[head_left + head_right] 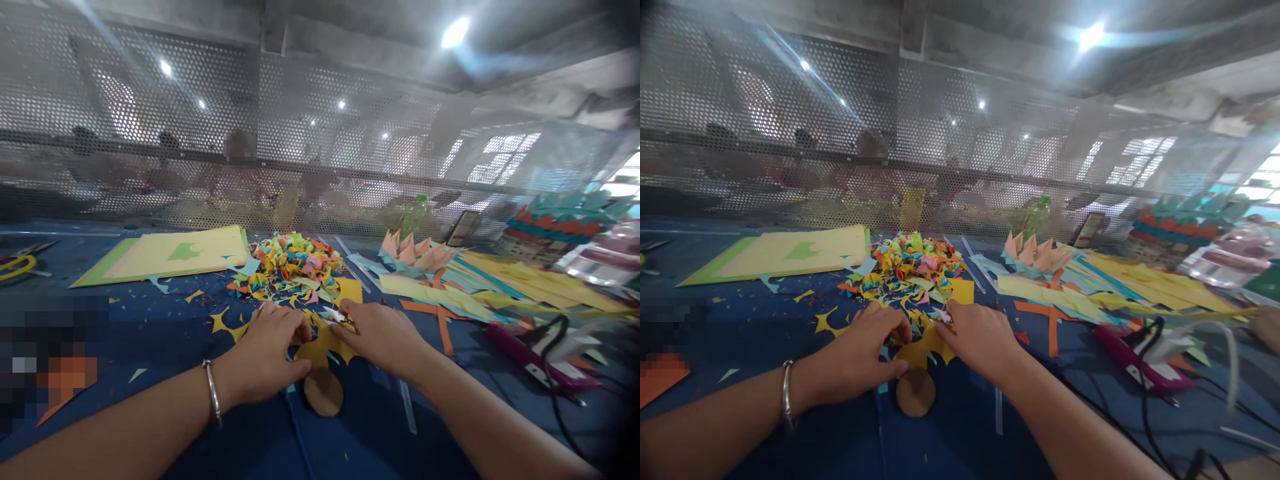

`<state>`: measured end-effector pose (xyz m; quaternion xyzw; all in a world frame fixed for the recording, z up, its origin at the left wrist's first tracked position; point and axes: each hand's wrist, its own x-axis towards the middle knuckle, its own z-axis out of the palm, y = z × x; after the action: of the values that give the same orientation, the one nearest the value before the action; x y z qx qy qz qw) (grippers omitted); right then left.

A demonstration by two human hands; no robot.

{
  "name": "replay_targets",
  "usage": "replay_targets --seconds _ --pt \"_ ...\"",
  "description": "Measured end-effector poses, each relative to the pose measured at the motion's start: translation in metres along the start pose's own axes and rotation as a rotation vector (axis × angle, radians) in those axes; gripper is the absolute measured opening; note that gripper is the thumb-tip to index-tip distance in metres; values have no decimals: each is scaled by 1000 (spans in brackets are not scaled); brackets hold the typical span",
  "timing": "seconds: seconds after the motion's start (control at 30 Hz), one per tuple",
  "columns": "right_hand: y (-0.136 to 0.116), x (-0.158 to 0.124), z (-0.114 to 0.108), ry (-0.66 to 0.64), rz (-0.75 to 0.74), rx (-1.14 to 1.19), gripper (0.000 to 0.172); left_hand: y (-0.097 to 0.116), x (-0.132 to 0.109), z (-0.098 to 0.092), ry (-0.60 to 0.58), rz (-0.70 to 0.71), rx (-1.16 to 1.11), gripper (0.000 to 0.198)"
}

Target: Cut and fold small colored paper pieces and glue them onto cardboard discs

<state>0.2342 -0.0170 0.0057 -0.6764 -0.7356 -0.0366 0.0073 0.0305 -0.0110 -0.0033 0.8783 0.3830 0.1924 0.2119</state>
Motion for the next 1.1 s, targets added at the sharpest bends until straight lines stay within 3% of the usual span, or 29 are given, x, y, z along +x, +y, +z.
replay_targets --seconds 0.3,0.4,0.5,0.57,0.7,0.77,1.0,1.1 --pt "-2 -1 2 11 -12 82 28 0 2 1 -13 -44 84 22" --pt "-1 -1 4 -7 -34 144 26 1 2 0 -19 -39 38 14" --pt "1 1 6 -20 -48 174 27 0 4 -1 -8 -36 -121 19" --pt "3 2 7 -19 -51 181 29 -5 7 -2 70 -45 -229 25" --pt "5 2 6 -54 -77 223 32 -20 12 -7 377 -94 -325 26" --pt "5 2 4 -77 -79 227 31 -27 15 -10 458 -118 -402 27" --pt "7 2 1 -107 -157 237 19 -36 18 -15 496 -189 -627 23" --pt "10 4 0 -61 -152 206 19 -35 18 -16 585 -185 -676 23"
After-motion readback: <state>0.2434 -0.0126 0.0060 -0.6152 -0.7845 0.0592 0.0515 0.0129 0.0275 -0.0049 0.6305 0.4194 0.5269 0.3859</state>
